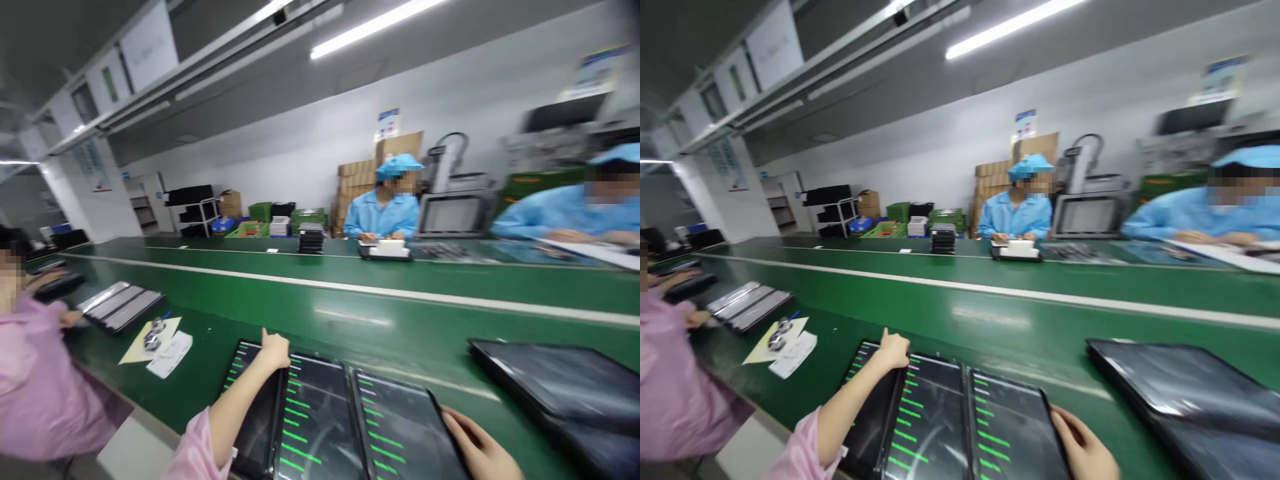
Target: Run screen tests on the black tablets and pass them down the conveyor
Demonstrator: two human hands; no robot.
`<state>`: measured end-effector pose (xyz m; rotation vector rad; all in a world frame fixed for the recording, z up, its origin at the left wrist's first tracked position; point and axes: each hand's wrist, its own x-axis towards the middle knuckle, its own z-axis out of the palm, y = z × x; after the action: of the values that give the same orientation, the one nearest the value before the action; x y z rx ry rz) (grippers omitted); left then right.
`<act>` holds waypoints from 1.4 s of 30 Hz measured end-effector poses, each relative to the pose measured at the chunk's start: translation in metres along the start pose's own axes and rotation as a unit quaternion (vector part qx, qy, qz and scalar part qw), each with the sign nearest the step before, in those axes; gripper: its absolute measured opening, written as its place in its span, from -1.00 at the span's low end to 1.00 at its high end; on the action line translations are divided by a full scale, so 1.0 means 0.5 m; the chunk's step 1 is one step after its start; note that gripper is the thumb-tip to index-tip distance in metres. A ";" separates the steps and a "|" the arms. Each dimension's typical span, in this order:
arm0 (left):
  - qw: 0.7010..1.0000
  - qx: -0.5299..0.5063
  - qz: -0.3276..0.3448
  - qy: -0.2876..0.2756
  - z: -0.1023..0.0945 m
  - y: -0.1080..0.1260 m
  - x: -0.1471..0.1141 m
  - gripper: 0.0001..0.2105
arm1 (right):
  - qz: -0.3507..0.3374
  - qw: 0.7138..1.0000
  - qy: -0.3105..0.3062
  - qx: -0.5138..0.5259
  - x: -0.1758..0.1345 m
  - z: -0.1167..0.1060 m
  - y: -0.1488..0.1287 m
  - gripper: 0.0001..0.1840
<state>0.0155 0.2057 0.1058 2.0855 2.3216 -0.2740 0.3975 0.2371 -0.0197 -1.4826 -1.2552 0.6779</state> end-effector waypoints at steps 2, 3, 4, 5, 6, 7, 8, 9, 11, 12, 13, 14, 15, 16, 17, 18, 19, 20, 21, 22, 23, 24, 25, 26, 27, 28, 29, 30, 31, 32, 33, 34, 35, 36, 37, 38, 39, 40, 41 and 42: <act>1.000 -0.006 -0.008 0.014 0.005 -0.004 -0.004 -0.64 | 0.034 0.998 -0.018 0.042 -0.013 -0.001 -0.020 -0.31; 1.000 -0.010 -0.010 0.020 0.008 -0.006 -0.005 -0.64 | 0.036 0.997 -0.019 0.058 -0.017 0.000 -0.028 -0.29; 1.000 -0.013 -0.011 0.025 0.011 -0.009 -0.005 -0.64 | 0.035 0.997 -0.021 0.072 -0.020 0.003 -0.034 -0.28; 0.999 -0.017 -0.012 0.029 0.013 -0.011 -0.004 -0.65 | 0.031 0.996 -0.019 0.085 -0.022 0.006 -0.036 -0.26; 0.999 -0.021 -0.012 0.032 0.016 -0.014 -0.004 -0.66 | 0.026 0.995 -0.015 0.095 -0.022 0.009 -0.035 -0.25; 0.999 -0.025 -0.012 0.036 0.019 -0.016 -0.004 -0.67 | 0.021 0.994 -0.012 0.104 -0.023 0.012 -0.031 -0.24; 0.999 -0.028 -0.013 0.041 0.022 -0.017 -0.004 -0.68 | 0.016 0.994 -0.009 0.109 -0.023 0.015 -0.025 -0.23; 0.998 -0.030 -0.014 0.047 0.025 -0.019 -0.004 -0.69 | 0.013 0.994 -0.007 0.112 -0.022 0.018 -0.018 -0.22; 0.998 -0.030 -0.014 0.060 0.029 -0.020 -0.006 -0.70 | 0.010 0.993 -0.005 0.115 -0.020 0.023 -0.006 -0.21; 0.997 -0.030 -0.014 0.063 0.030 -0.020 -0.007 -0.70 | 0.009 0.993 -0.005 0.115 -0.020 0.025 -0.001 -0.21; 0.997 -0.029 -0.016 0.063 0.030 -0.021 -0.008 -0.69 | 0.006 0.993 -0.004 0.115 -0.019 0.028 0.002 -0.21; 0.998 -0.029 -0.019 0.059 0.027 -0.021 -0.008 -0.69 | 0.002 0.993 -0.002 0.114 -0.020 0.030 0.004 -0.21; 0.998 -0.028 -0.023 0.052 0.024 -0.022 -0.008 -0.67 | -0.001 0.994 -0.001 0.113 -0.020 0.032 0.006 -0.21; 0.998 -0.026 -0.028 0.042 0.018 -0.022 -0.006 -0.66 | -0.005 0.994 -0.001 0.112 -0.021 0.034 0.007 -0.21; 0.999 -0.024 -0.032 0.030 0.011 -0.021 -0.003 -0.64 | -0.007 0.994 -0.001 0.112 -0.023 0.036 0.007 -0.22; 0.999 -0.020 -0.035 0.018 0.003 -0.018 0.001 -0.60 | -0.009 0.994 -0.002 0.112 -0.024 0.037 0.007 -0.22; 0.999 -0.016 -0.036 0.005 -0.006 -0.012 0.006 -0.57 | -0.010 0.994 -0.003 0.113 -0.026 0.039 0.007 -0.24; 0.999 -0.013 -0.032 -0.004 -0.013 -0.003 0.011 -0.52 | -0.010 0.994 -0.003 0.113 -0.027 0.040 0.006 -0.25; 1.000 -0.010 -0.019 -0.006 -0.020 0.010 0.016 -0.48 | -0.011 0.993 -0.004 0.114 -0.028 0.040 0.004 -0.28; 1.000 -0.008 0.007 -0.001 -0.025 0.027 0.020 -0.43 | -0.010 0.993 -0.005 0.115 -0.028 0.040 0.002 -0.31; 0.999 -0.006 0.045 0.008 -0.027 0.047 0.023 -0.39 | -0.010 0.993 -0.006 0.117 -0.029 0.040 0.000 -0.34; 0.996 -0.005 0.092 0.016 -0.027 0.070 0.024 -0.35 | -0.010 0.993 -0.007 0.118 -0.030 0.040 -0.002 -0.38; 0.990 -0.002 0.142 0.020 -0.025 0.094 0.023 -0.34 | -0.010 0.993 -0.007 0.119 -0.031 0.040 -0.005 -0.43; 0.982 0.001 0.187 0.018 -0.023 0.117 0.021 -0.35 | -0.010 0.993 -0.005 0.119 -0.032 0.040 -0.008 -0.47; 0.974 0.004 0.224 0.009 -0.020 0.136 0.018 -0.38 | -0.011 0.993 -0.002 0.117 -0.035 0.040 -0.010 -0.51; 0.967 0.009 0.253 -0.005 -0.019 0.152 0.013 -0.43 | -0.012 0.993 0.003 0.115 -0.038 0.039 -0.013 -0.55; 0.961 0.015 0.275 -0.017 -0.019 0.163 0.007 -0.47 | -0.012 0.994 0.007 0.111 -0.042 0.039 -0.015 -0.59; 0.955 0.021 0.293 -0.029 -0.020 0.169 0.003 -0.50 | -0.013 0.994 0.013 0.107 -0.045 0.039 -0.017 -0.64; 0.951 0.028 0.307 -0.036 -0.023 0.170 0.001 -0.51 | -0.015 0.994 0.015 0.103 -0.048 0.040 -0.017 -0.67; 0.946 0.036 0.319 -0.041 -0.025 0.167 0.001 -0.51 | -0.015 0.995 0.019 0.100 -0.049 0.041 -0.016 -0.70; 0.941 0.046 0.332 -0.044 -0.026 0.163 0.006 -0.49 | -0.013 0.995 0.021 0.097 -0.049 0.042 -0.014 -0.73; 0.938 0.057 0.339 -0.049 -0.026 0.158 0.013 -0.45 | -0.013 0.995 0.023 0.095 -0.048 0.044 -0.011 -0.76; 0.935 0.067 0.340 -0.071 -0.024 0.153 0.022 -0.41 | -0.013 0.995 0.025 0.095 -0.045 0.046 -0.006 -0.78; 0.930 0.074 0.349 -0.089 -0.019 0.149 0.032 -0.40 | -0.012 0.995 0.027 0.096 -0.042 0.048 -0.002 -0.79; 0.929 0.084 0.350 -0.093 -0.012 0.145 0.043 -0.38 | -0.012 0.995 0.029 0.097 -0.040 0.050 0.003 -0.80; 0.926 0.096 0.353 -0.092 -0.002 0.142 0.053 -0.36 | -0.012 0.995 0.031 0.098 -0.037 0.053 0.007 -0.81; 0.924 0.110 0.355 -0.089 0.009 0.139 0.064 -0.36 | -0.012 0.994 0.034 0.099 -0.036 0.054 0.011 -0.81; 0.922 0.124 0.356 -0.087 0.022 0.135 0.075 -0.36 | -0.011 0.994 0.037 0.100 -0.037 0.056 0.014 -0.81; 0.920 0.135 0.358 -0.083 0.036 0.132 0.088 -0.37 | -0.009 0.994 0.039 0.100 -0.038 0.058 0.016 -0.81; 0.918 0.141 0.362 -0.082 0.048 0.129 0.102 -0.39 | -0.006 0.994 0.042 0.100 -0.040 0.059 0.018 -0.81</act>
<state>0.0709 0.2591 0.0678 2.7378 1.3378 -0.7460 0.3685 0.2294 -0.0408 -1.3234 -1.0979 0.7059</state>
